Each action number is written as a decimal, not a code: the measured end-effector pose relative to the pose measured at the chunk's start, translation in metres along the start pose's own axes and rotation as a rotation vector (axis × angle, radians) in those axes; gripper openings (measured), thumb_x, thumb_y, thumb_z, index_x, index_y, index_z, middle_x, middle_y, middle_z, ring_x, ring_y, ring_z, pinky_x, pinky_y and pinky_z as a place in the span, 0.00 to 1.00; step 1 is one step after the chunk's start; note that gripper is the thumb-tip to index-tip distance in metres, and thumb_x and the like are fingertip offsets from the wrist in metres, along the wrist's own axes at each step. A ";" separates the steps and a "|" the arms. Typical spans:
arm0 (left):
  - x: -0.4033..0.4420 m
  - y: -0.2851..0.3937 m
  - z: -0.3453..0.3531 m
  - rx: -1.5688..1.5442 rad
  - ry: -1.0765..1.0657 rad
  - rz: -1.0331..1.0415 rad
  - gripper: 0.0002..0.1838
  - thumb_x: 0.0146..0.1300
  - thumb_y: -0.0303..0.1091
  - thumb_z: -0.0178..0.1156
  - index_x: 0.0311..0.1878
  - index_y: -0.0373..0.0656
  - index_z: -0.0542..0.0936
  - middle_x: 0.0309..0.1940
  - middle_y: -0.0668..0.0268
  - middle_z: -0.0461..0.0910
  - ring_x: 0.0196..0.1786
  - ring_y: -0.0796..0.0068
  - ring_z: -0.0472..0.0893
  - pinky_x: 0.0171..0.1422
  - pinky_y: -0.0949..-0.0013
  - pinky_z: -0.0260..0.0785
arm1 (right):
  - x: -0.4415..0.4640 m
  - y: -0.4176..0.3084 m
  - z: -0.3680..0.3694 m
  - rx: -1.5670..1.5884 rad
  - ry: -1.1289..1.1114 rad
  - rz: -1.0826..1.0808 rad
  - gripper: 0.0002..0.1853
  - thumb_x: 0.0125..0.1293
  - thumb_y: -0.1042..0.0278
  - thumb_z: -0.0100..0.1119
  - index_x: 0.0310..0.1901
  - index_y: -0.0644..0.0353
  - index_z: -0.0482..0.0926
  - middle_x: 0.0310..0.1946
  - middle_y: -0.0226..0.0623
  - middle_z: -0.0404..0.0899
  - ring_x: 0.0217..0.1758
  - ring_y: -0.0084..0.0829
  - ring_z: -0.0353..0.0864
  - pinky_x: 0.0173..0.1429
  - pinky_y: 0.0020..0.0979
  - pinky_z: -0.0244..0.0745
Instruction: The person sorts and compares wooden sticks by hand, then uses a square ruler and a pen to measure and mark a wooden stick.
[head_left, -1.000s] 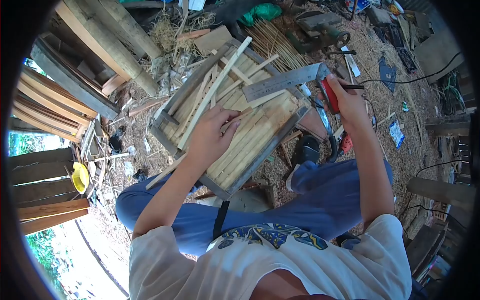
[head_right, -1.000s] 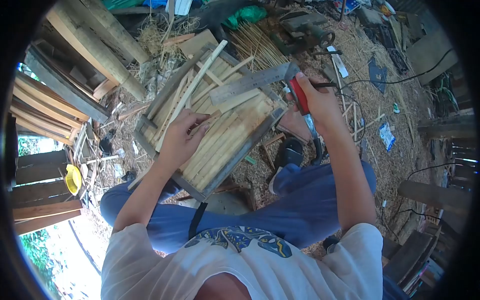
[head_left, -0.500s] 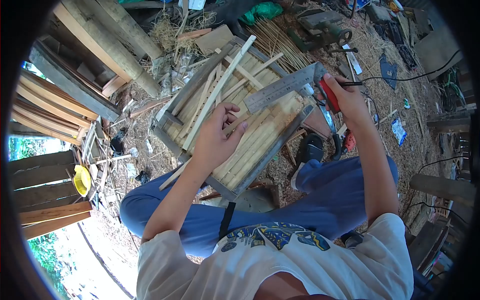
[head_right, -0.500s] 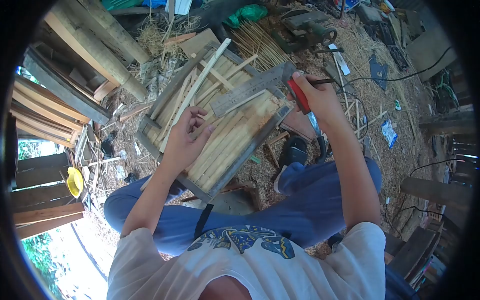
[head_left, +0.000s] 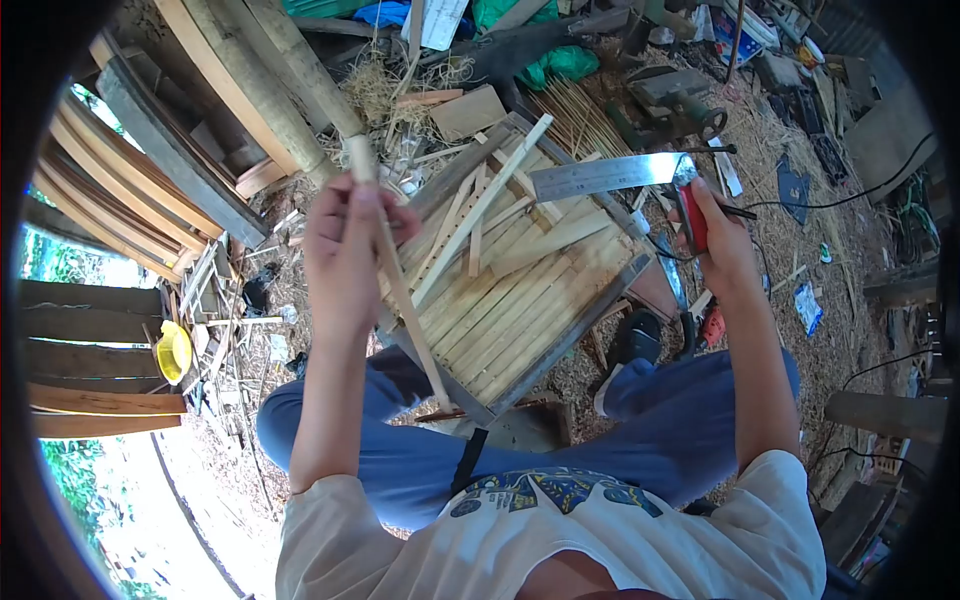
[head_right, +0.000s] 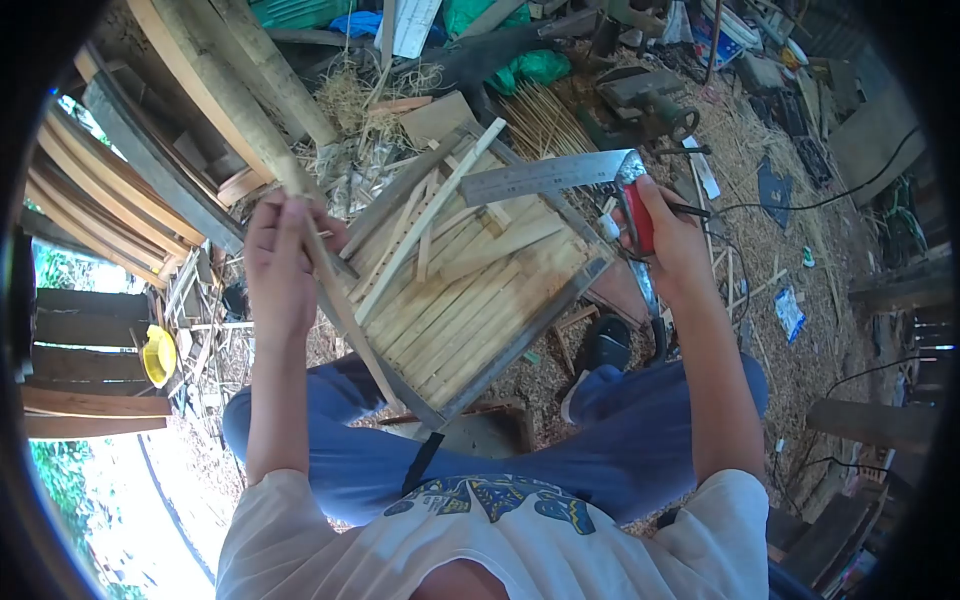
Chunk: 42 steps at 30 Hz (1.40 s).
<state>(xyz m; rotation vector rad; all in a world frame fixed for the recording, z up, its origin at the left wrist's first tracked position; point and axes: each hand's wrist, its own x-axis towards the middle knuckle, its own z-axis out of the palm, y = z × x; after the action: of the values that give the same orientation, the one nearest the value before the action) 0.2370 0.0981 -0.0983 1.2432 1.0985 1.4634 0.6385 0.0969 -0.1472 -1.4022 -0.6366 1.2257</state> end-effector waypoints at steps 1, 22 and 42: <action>0.005 0.000 -0.005 -0.148 0.070 0.022 0.10 0.85 0.34 0.54 0.55 0.36 0.76 0.44 0.61 0.84 0.48 0.65 0.89 0.58 0.64 0.85 | -0.001 -0.001 -0.002 0.000 -0.002 -0.015 0.20 0.79 0.51 0.65 0.56 0.62 0.81 0.38 0.40 0.89 0.35 0.27 0.87 0.35 0.29 0.81; -0.104 -0.105 -0.001 -0.636 0.283 -0.683 0.17 0.86 0.38 0.51 0.67 0.38 0.67 0.58 0.51 0.82 0.62 0.55 0.84 0.68 0.53 0.81 | -0.017 0.009 0.009 0.039 -0.172 -0.044 0.19 0.85 0.51 0.52 0.55 0.61 0.80 0.37 0.37 0.85 0.31 0.25 0.81 0.37 0.29 0.76; -0.100 -0.049 -0.016 -0.124 -0.124 -0.594 0.25 0.86 0.52 0.52 0.63 0.38 0.81 0.45 0.68 0.86 0.41 0.84 0.80 0.43 0.76 0.71 | -0.075 0.068 0.103 -0.712 -0.916 -0.898 0.26 0.61 0.63 0.82 0.53 0.55 0.74 0.53 0.47 0.77 0.53 0.49 0.79 0.56 0.42 0.77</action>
<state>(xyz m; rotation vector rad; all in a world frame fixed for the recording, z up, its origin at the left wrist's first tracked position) 0.2343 0.0096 -0.1678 0.8098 1.1465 0.9708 0.5035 0.0525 -0.1717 -0.7718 -2.2177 0.8382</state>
